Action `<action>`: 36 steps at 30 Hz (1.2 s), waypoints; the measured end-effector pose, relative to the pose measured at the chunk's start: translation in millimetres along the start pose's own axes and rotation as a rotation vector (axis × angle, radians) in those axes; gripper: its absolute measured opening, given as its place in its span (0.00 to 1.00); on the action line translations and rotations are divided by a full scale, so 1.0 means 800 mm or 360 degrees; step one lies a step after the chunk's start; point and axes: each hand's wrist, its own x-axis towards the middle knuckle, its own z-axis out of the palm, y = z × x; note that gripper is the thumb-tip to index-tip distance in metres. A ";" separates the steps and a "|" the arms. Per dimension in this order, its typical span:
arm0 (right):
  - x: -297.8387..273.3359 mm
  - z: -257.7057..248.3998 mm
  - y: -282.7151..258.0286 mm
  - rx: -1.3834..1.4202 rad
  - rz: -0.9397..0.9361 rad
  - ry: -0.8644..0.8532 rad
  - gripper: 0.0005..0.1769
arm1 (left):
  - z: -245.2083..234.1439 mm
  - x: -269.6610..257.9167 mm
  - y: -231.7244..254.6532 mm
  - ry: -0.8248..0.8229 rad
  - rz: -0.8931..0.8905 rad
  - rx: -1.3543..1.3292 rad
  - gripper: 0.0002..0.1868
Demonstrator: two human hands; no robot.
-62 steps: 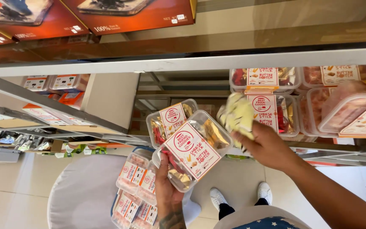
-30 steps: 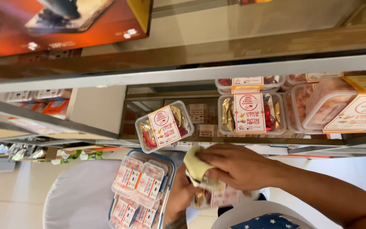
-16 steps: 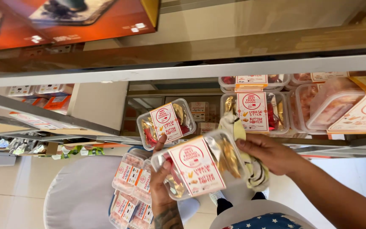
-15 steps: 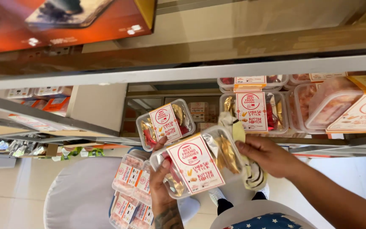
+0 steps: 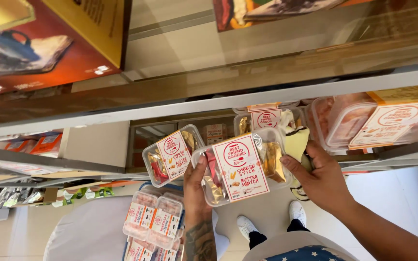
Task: Wiping down food containers and cleaning the display shelves in a grocery store aisle.
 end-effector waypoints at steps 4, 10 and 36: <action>0.007 0.003 0.026 -0.0684 -0.0875 0.0292 0.20 | 0.027 0.015 -0.008 0.0056 -0.0032 0.0013 0.22; 0.013 0.011 0.029 -0.1252 -0.1206 0.0351 0.32 | 0.049 0.056 -0.023 0.0094 0.0015 0.0140 0.23; 0.049 0.020 0.048 -0.1504 -0.1298 0.0385 0.29 | 0.090 0.070 -0.122 0.0464 0.0183 -0.0357 0.21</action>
